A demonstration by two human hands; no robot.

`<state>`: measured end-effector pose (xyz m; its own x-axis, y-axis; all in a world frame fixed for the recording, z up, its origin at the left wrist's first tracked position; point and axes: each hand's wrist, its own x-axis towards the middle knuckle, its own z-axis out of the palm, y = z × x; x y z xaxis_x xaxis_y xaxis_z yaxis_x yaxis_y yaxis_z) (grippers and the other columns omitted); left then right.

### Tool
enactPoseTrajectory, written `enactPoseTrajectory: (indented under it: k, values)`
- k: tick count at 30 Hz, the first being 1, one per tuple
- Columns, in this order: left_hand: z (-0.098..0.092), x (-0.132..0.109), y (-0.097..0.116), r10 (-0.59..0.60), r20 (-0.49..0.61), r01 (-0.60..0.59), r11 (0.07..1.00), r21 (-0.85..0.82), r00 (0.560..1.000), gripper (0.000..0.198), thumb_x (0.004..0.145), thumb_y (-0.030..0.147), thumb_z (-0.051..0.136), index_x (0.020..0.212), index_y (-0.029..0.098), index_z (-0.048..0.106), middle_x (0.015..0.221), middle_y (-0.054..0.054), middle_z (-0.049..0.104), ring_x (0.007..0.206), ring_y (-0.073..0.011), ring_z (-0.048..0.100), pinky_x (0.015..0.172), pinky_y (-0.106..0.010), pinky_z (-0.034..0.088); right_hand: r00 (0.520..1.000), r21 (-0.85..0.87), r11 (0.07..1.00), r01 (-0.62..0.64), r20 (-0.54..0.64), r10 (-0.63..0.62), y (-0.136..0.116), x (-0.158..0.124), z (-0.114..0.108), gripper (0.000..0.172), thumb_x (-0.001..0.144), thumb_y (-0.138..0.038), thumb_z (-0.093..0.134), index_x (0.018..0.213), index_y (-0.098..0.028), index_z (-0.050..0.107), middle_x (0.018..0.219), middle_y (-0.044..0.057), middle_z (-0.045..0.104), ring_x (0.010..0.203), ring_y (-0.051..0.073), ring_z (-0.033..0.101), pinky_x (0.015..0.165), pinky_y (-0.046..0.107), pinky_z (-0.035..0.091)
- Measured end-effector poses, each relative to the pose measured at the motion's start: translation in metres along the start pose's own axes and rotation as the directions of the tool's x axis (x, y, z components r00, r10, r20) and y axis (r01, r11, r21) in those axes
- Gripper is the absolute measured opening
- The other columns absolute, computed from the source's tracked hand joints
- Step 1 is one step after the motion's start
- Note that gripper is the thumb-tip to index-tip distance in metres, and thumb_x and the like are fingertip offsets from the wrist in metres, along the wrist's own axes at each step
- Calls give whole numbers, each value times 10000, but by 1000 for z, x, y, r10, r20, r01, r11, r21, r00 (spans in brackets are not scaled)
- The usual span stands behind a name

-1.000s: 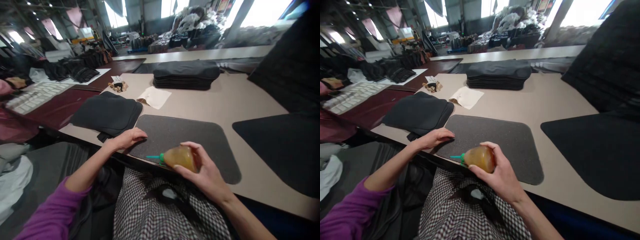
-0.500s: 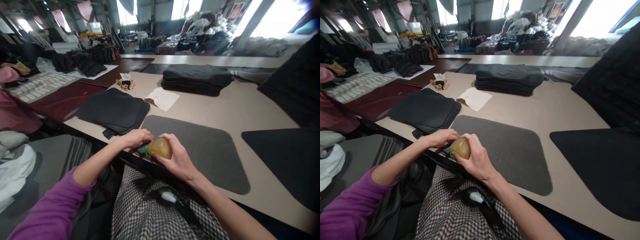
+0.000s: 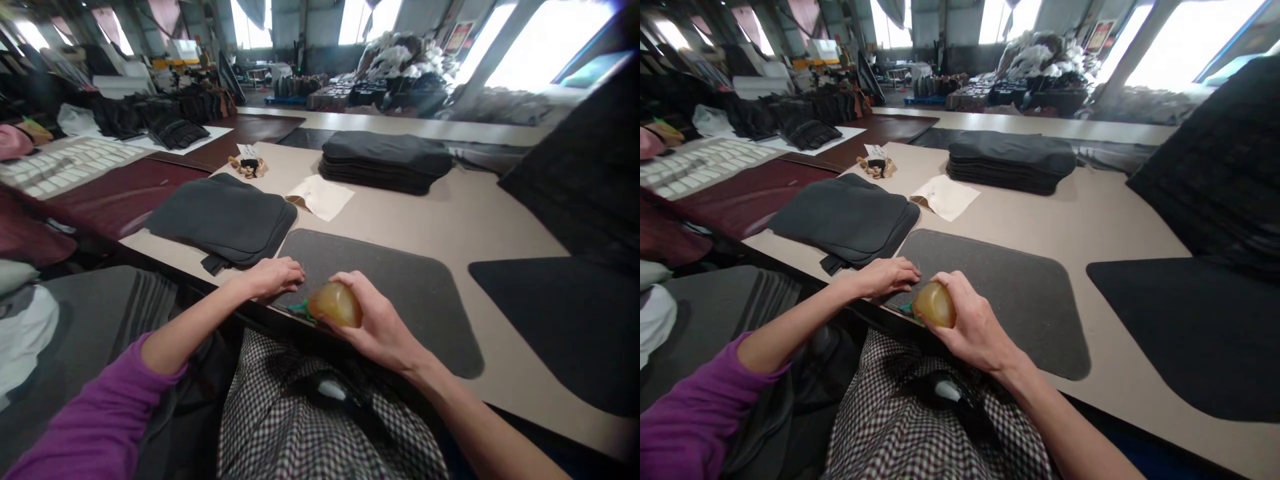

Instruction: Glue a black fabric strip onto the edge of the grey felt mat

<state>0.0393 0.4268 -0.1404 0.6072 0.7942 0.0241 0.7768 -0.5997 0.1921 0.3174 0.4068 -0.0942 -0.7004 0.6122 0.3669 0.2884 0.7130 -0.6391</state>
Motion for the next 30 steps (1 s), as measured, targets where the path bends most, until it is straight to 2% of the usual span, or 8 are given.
enactPoseTrajectory:
  k: [8,20,24,30]
  values:
    - [3,1,-2,22,9,-23,1000,14,1000,281,1009,375,507,1186,241,680,1273,-42,665,1153,-181,595,968,-279,475,997,-55,996,-76,1,76,8,-35,-40,429,921,-385,662,1279,-253,465,1146,80,554,990,243,582,832,383,524]
    - [2,2,-5,-10,37,11,1000,-28,999,358,1007,470,477,1235,279,676,1332,-29,643,1208,-191,590,1011,-316,493,955,-154,947,-281,-141,260,26,-112,-97,453,906,-487,694,1257,-278,500,1185,58,585,1047,251,595,867,362,507]
    - [4,3,-8,-13,38,15,999,-42,999,377,1005,501,461,1229,296,686,1343,-26,641,1220,-197,590,1031,-338,498,924,-147,923,-354,-209,321,33,-141,-112,462,899,-495,699,1261,-278,510,1196,64,595,1058,261,607,866,359,513]
    - [5,4,-8,-22,54,26,997,-77,998,410,998,526,447,1229,286,686,1337,-43,646,1226,-218,593,1031,-360,517,834,-116,859,-499,-333,440,48,-184,-131,491,870,-496,728,1262,-276,529,1193,89,610,1063,290,619,911,401,519]
